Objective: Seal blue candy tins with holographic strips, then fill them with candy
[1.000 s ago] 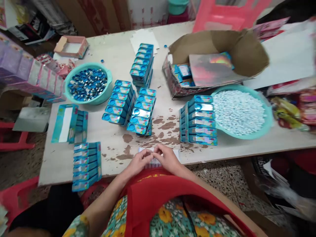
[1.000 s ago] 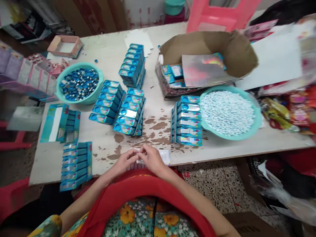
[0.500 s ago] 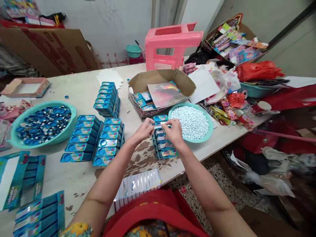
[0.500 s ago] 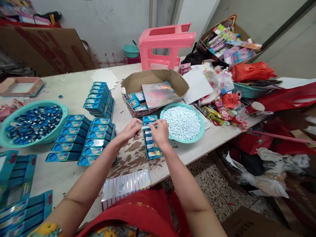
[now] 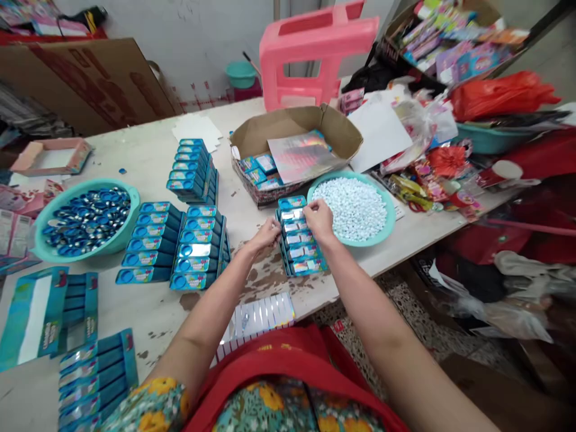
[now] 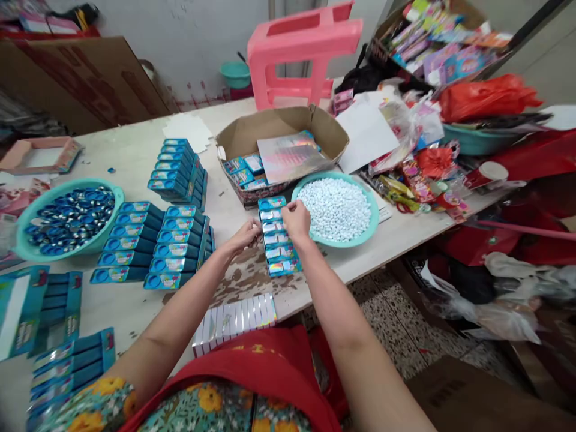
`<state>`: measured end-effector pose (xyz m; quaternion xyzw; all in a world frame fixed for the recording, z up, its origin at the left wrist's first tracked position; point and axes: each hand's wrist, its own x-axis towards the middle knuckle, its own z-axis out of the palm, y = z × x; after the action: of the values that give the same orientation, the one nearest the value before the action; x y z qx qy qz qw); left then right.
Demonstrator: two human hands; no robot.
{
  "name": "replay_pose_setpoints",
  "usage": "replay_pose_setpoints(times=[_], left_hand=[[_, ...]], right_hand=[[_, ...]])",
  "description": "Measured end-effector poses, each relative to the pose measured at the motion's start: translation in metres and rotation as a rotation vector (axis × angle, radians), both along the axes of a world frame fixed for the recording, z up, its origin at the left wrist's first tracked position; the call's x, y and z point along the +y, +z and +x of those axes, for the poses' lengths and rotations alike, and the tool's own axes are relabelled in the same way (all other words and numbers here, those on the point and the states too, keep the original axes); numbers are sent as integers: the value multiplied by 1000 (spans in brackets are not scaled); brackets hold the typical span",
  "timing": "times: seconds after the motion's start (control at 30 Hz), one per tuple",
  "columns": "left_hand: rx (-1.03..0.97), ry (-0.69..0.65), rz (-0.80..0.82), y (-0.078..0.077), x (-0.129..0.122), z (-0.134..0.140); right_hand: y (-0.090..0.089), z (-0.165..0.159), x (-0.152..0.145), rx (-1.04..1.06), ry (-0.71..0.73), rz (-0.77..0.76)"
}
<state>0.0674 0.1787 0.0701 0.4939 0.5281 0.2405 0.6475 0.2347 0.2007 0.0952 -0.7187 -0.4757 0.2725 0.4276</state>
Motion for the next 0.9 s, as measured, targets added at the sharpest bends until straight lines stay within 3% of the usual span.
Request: replay_pose_setpoints(times=[0.1,0.17,0.23,0.3,0.37,0.43,0.5,0.57,0.67,0.73,0.9], left_hand=[[163,-32,100,-9,-32,-19],[282,-105,188,-13,-70,-44],[408,-210,249,-18,-118,-76],[592,-255,244,-28,-165,-109],[880,-211,199,-41,-201,-136],[1056,-213,87,-57,-221,-155],[1027,-266,-75,-70,-228,-166],[841,-270,-207,-76,-230,-170],[521,-205,-245,-68,-231,-170],[430,-167,-85,-54,-234,-167],[558,-54,587,-24,-254,-159]], right_hand=[[-2,13,-22,158,0,65],[-9,21,-66,182,-37,73],[-21,26,-130,200,-160,83],[-43,22,-200,205,-165,-110],[-71,10,-259,297,13,-350],[-98,-6,-294,358,176,-550],[-119,-20,-305,366,236,-631],[-129,-27,-303,349,247,-639],[-130,-29,-299,341,286,-623],[-125,-28,-301,356,275,-590],[-102,-21,-299,357,114,-385]])
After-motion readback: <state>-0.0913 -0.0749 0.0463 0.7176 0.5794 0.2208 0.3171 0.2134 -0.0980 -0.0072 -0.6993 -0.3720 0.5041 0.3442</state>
